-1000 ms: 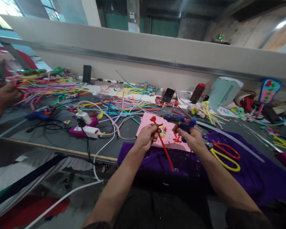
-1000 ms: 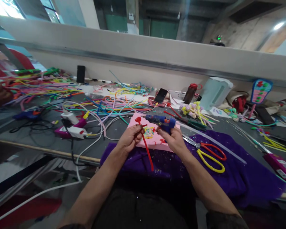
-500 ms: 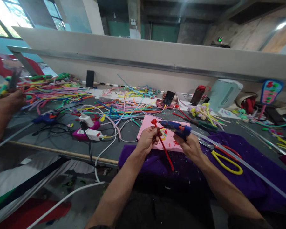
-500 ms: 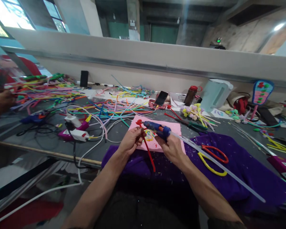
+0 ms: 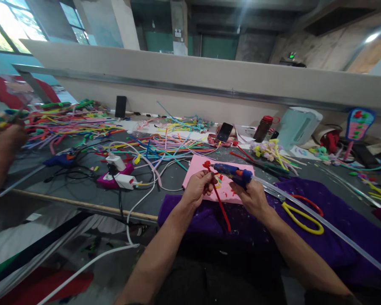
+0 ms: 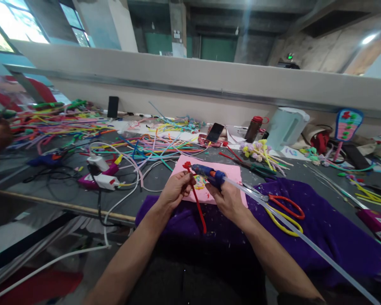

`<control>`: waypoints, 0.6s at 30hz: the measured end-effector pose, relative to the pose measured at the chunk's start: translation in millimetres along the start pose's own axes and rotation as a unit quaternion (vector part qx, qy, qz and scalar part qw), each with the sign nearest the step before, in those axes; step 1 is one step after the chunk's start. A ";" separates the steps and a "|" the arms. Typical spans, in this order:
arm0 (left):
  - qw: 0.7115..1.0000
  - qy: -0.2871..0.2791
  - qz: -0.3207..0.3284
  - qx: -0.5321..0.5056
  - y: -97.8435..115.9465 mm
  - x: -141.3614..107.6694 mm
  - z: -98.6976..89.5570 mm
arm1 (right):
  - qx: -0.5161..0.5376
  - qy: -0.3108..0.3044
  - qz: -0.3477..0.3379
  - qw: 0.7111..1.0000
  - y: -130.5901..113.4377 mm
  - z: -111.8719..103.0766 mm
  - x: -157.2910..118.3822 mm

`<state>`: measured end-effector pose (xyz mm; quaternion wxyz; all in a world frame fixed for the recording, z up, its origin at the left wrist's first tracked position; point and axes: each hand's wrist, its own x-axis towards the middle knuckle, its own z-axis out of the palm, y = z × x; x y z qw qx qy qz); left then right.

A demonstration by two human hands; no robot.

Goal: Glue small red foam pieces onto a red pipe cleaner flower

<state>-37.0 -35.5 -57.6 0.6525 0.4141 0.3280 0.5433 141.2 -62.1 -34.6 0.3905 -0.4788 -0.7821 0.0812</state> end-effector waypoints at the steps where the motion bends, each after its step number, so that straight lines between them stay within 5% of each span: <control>1: 1.000 -0.002 -0.001 0.002 0.2 -0.2 0.2 | 0.000 0.001 0.000 1.000 0.2 0.0 0.1; 18: 1.000 0.006 -0.015 0.005 2.2 -1.6 2.1 | -0.003 0.007 -0.006 1.000 -1.6 0.1 0.9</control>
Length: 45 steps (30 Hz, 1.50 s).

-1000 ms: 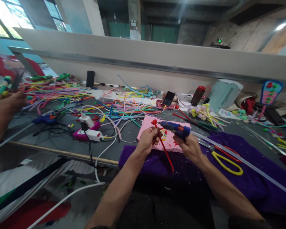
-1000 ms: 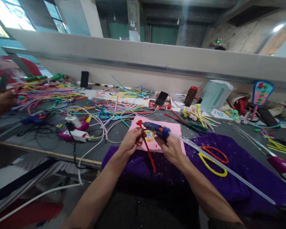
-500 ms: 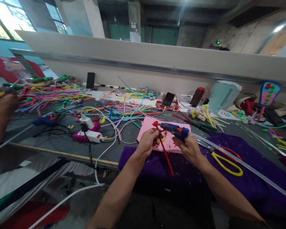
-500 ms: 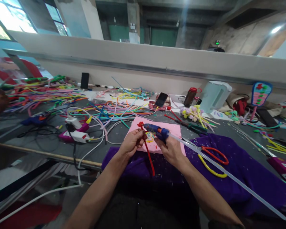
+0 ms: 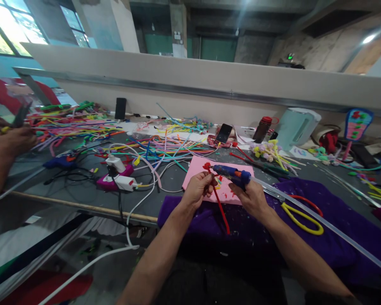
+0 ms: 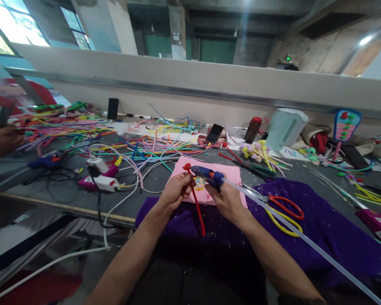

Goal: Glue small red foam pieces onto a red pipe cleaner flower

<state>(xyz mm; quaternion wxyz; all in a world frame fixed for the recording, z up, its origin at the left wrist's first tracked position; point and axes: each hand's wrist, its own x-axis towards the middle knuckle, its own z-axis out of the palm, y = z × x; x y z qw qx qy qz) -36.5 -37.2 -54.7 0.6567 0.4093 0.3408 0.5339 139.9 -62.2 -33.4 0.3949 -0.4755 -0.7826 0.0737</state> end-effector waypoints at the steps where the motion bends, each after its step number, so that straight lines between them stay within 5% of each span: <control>1: 1.000 0.001 0.001 0.000 0.1 -0.1 -0.1 | -0.001 -0.001 -0.004 1.000 -0.2 -0.2 0.1; 22: 0.999 -0.009 -0.027 -0.016 4.2 -0.9 -0.4 | -0.002 -0.013 0.011 1.000 -2.0 -5.5 -0.3; 29: 0.999 -0.008 -0.025 -0.020 4.0 -0.8 0.0 | 0.086 -0.036 0.077 0.993 4.5 -7.2 0.0; 35: 0.999 -0.006 -0.030 -0.010 5.0 -1.8 1.3 | 0.274 -0.056 0.183 0.943 13.2 -3.5 5.4; 45: 0.999 -0.017 -0.041 -0.011 5.3 -2.6 1.4 | 0.247 -0.031 0.181 0.951 11.3 -4.5 5.3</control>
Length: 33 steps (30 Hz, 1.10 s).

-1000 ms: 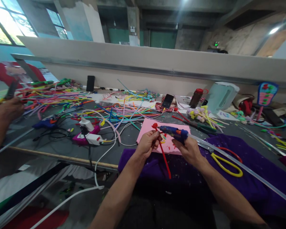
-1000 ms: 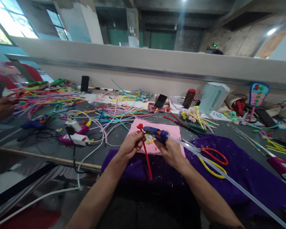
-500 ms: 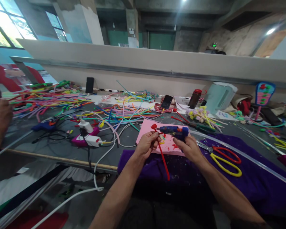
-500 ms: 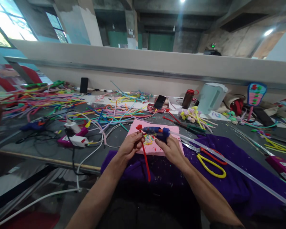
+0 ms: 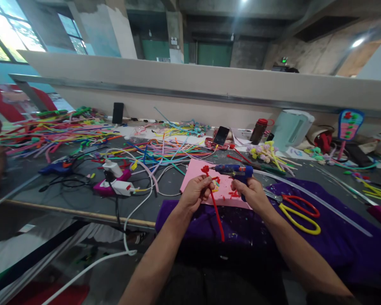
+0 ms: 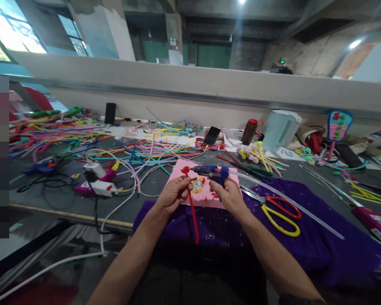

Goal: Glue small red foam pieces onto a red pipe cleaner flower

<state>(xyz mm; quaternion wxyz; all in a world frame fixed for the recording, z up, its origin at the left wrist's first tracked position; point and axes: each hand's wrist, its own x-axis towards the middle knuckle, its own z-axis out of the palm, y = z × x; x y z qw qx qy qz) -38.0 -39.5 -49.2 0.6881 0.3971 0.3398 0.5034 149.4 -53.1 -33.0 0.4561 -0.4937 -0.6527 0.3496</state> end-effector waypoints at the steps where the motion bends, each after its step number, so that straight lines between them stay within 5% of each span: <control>1: 1.000 -0.001 0.000 0.001 -0.1 0.0 0.1 | -0.013 0.010 0.000 1.000 1.2 0.1 -0.3; 7: 1.000 0.002 0.006 -0.002 -0.8 0.3 -0.5 | -0.105 0.018 -0.044 0.993 4.1 -0.3 -2.8; 17: 1.000 0.012 0.006 -0.001 0.5 -0.5 0.3 | -0.102 0.029 -0.042 0.993 3.7 0.0 -3.2; 25: 1.000 0.012 0.018 0.016 0.2 1.1 -0.5 | 0.085 -0.042 -0.004 0.995 0.4 -1.3 4.7; 33: 0.999 0.013 0.003 0.040 -0.7 3.5 -2.4 | 0.276 -0.080 0.039 0.957 3.0 -7.4 13.5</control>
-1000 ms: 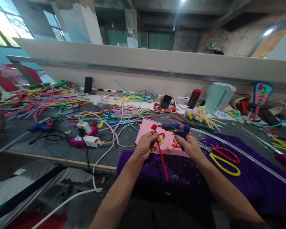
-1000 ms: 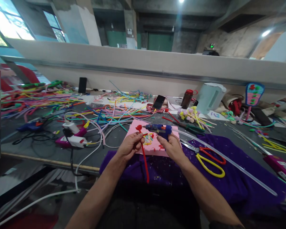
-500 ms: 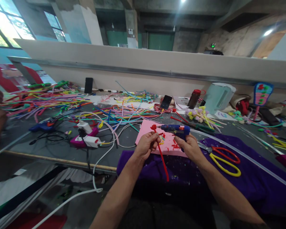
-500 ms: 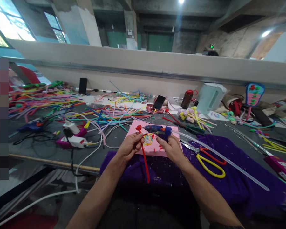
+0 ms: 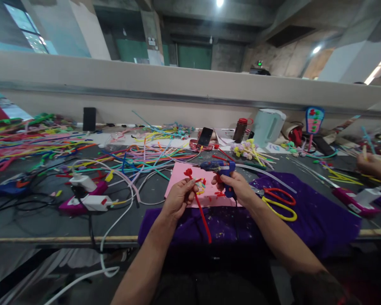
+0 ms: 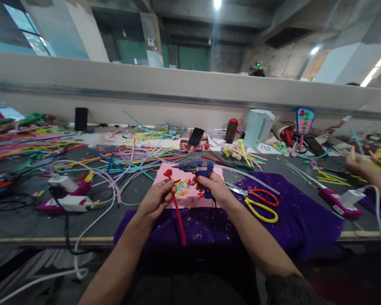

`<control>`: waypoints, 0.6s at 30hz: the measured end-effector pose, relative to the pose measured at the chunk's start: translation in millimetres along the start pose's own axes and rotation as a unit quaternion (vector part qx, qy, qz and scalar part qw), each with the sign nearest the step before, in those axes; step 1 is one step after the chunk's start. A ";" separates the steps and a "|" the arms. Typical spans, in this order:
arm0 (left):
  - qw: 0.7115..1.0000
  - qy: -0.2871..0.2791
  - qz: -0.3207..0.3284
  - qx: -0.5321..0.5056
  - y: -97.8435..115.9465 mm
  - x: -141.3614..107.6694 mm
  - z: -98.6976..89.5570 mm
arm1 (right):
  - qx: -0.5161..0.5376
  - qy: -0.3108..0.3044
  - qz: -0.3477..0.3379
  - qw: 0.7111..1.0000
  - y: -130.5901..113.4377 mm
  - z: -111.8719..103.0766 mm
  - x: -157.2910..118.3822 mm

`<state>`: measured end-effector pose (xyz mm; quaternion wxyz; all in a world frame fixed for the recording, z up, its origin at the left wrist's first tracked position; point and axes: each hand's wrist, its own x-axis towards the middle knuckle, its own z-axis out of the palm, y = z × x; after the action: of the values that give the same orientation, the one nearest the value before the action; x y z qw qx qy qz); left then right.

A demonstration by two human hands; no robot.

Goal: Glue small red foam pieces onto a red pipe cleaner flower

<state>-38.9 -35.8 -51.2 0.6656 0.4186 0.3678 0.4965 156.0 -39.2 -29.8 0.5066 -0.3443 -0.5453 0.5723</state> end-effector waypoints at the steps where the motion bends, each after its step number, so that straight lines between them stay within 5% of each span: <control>1: 1.000 0.002 0.000 0.002 0.0 0.3 -0.2 | 0.018 -0.004 0.004 1.000 -0.4 -1.1 0.9; 18: 1.000 0.017 -0.012 -0.013 4.2 -1.5 4.4 | 0.077 0.007 0.039 0.996 -0.6 -10.9 7.4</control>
<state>-36.7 -37.4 -45.6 0.6704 0.3973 0.3774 0.5003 164.6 -29.2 -29.9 0.5126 -0.3294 -0.4824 0.6293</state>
